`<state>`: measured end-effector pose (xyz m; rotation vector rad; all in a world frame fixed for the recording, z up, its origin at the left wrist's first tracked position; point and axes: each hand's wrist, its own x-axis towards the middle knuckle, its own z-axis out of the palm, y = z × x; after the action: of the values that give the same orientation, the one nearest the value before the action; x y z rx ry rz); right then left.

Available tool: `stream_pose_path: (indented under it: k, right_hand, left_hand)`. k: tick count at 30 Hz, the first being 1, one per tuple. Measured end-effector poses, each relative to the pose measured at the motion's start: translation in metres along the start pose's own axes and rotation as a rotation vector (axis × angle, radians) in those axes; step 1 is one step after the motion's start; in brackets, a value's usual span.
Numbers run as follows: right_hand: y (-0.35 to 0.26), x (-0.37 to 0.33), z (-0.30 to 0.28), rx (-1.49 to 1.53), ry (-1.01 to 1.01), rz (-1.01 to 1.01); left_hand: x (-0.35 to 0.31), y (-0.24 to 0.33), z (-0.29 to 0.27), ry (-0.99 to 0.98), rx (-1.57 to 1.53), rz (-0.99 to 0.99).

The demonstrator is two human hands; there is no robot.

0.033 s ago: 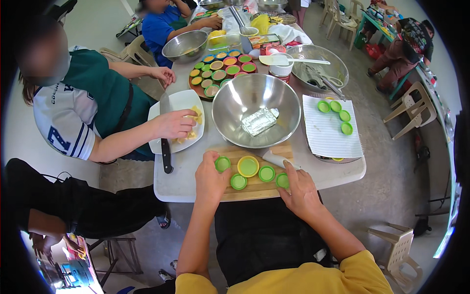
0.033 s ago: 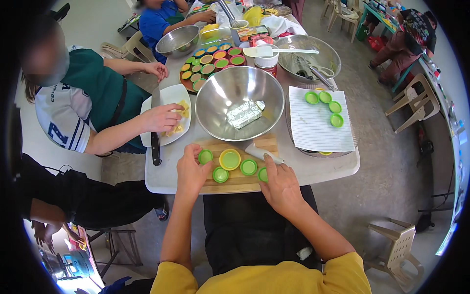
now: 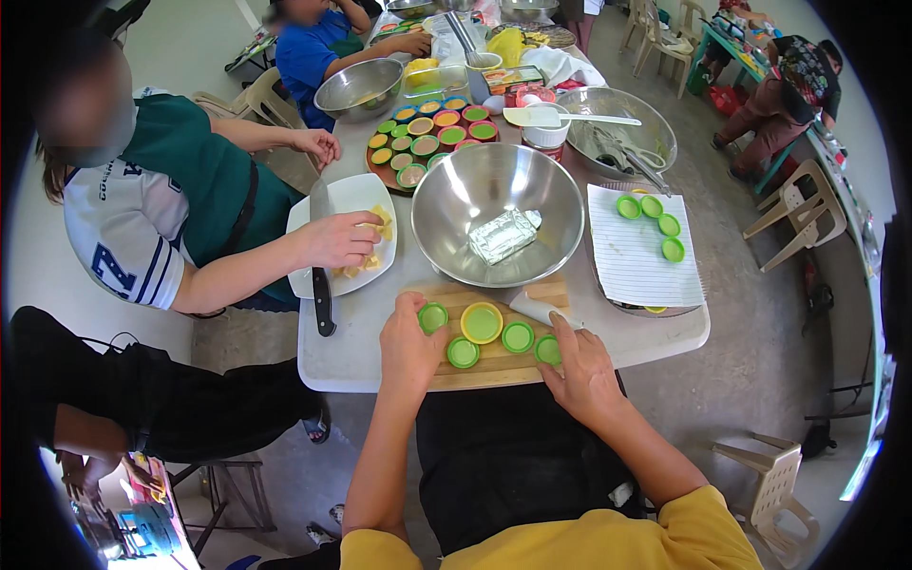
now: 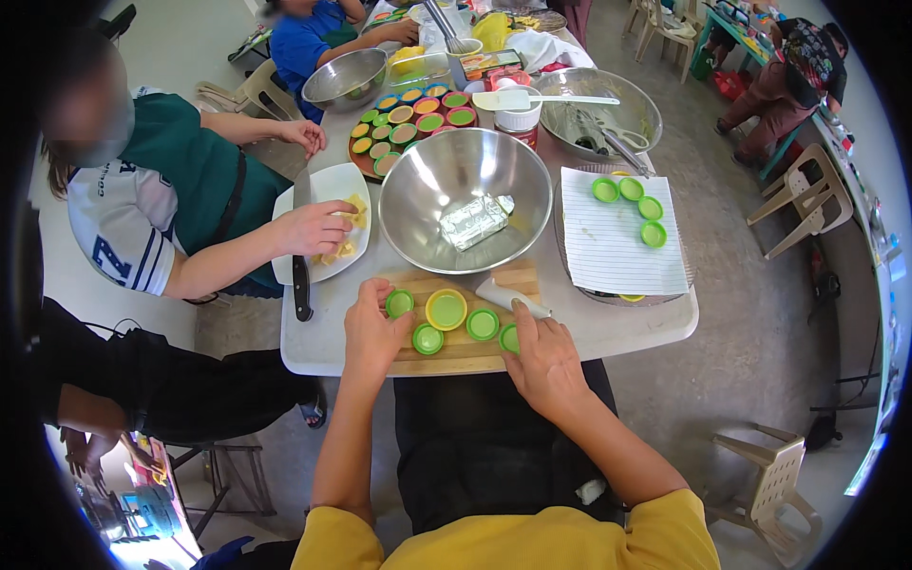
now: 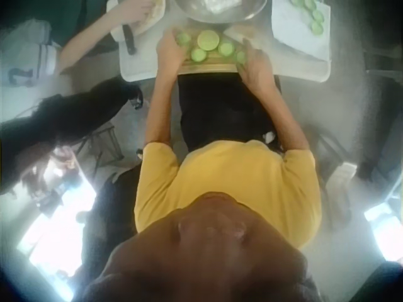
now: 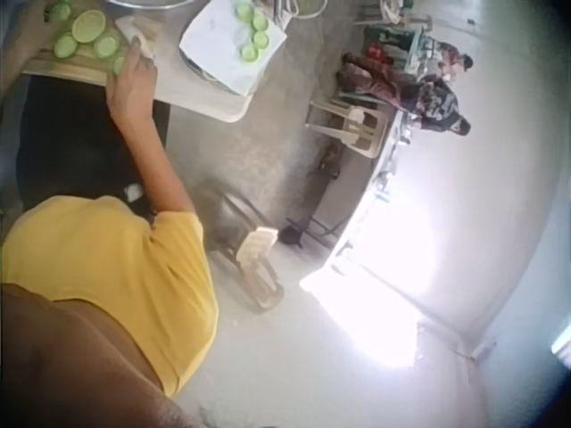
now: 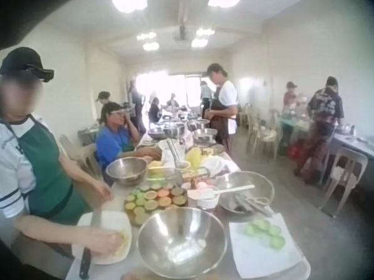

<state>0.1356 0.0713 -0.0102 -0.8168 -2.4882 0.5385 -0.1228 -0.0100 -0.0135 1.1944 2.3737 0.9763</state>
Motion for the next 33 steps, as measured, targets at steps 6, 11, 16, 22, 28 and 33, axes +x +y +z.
stream_pose_path:
  k: [6,11,16,22,28,33]
  right_hand:
    - [-0.001,0.0,0.012,-0.005,0.076,-0.003]
    - [0.007,-0.003,0.01,0.031,0.121,0.009]
    - [0.016,-0.018,-0.017,0.092,0.077,0.117]
    - [0.074,-0.026,-0.079,0.017,0.335,0.254]
    - [0.146,0.007,-0.131,-0.168,0.471,0.421]
    - [0.198,0.025,-0.146,-0.221,0.391,0.484]
  left_hand:
    - [0.009,-0.008,0.007,0.008,0.013,0.006]
    - [0.011,-0.01,0.012,0.018,-0.065,0.013]
    - [-0.001,0.012,-0.005,0.112,-0.115,-0.015]
    - [-0.012,0.072,-0.006,0.292,-0.263,0.054]
    - [0.003,0.178,0.05,-0.01,-0.319,0.326]
    - [0.055,0.244,0.153,-0.04,-0.091,0.59]
